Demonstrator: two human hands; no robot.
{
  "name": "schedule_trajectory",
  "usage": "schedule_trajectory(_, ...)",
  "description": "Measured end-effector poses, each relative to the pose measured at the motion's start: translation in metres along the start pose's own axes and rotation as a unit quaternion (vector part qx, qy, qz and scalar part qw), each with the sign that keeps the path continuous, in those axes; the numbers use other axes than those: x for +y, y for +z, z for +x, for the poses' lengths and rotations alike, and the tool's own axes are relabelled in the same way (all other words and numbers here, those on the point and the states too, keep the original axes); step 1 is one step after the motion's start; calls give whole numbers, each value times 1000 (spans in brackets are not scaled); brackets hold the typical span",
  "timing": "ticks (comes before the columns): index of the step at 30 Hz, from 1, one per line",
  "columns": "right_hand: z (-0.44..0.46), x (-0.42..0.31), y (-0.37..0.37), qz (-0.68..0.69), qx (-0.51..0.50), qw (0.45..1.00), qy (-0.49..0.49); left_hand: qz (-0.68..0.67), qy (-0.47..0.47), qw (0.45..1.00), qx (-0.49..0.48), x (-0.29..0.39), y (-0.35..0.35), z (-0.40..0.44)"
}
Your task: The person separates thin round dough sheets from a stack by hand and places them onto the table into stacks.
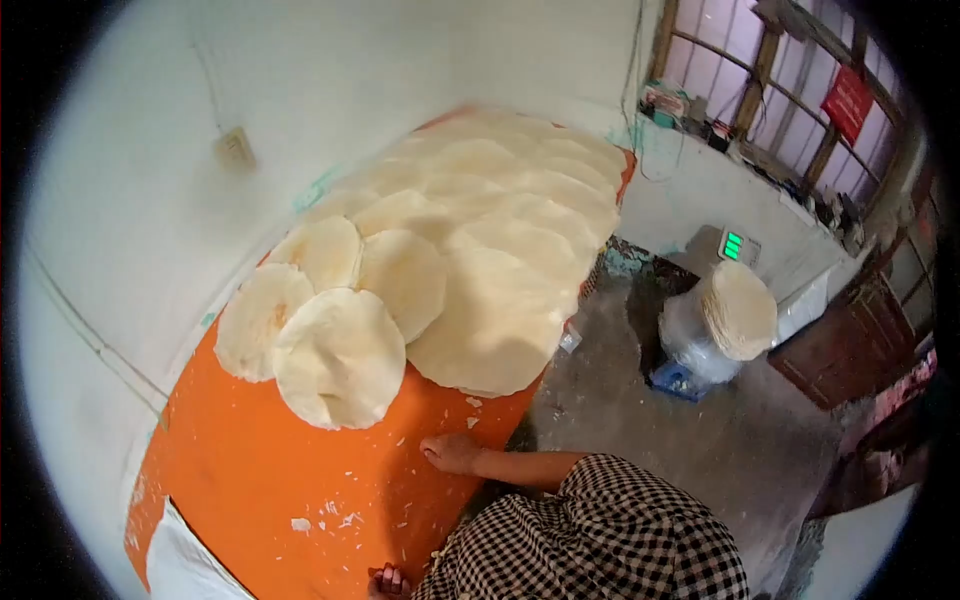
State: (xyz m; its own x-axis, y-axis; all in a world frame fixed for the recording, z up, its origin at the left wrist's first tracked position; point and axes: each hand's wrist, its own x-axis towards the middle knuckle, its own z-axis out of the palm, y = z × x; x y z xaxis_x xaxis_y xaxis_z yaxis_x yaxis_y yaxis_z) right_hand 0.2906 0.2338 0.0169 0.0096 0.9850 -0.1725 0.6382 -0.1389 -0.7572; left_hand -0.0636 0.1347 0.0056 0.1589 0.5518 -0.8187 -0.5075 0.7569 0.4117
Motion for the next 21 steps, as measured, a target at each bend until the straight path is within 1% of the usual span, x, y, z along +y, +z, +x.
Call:
schedule_trajectory(1,3,2,5,-3,9,1000,-11,11,-14,1000,6,5,1,3)
schedule_trajectory(3,6,10,12,-13,20,999,-36,-12,-37,999,-30,14,10,13)
schedule_trajectory(6,2,18,20,15,-11,999,-33,-68,-67,993,-71,25,47,19)
schedule_trajectory(7,1,31,26,72,2,997,-19,-66,-41,989,-123,26,59,14)
schedule_trajectory(8,-1,41,37,131,2,991,-4,-60,0,979,-194,26,80,15)
schedule_trajectory(9,-7,39,27,85,-11,994,-67,-56,49,962,-264,28,100,18)
schedule_trajectory(10,-8,36,8,40,-22,990,-133,-54,84,954,-282,30,123,27)
schedule_trajectory(11,-6,30,1,51,-27,991,-122,-35,37,972,-231,42,134,39)
schedule_trajectory(12,-3,25,-2,58,-23,992,-109,-28,42,985,-167,47,153,54)
schedule_trajectory(13,0,21,-7,55,-30,992,-110,0,46,984,-173,53,168,77)
schedule_trajectory(15,-5,19,-19,49,-34,991,-117,-9,49,981,-189,57,203,95)
schedule_trajectory(17,-3,27,-14,65,1,987,-144,-28,45,994,-100,68,227,128)
schedule_trajectory(20,-8,16,-23,62,46,983,-168,-5,130,992,10,93,260,146)
schedule_trajectory(21,-11,12,-28,57,62,981,-174,-66,112,992,-2,103,264,153)
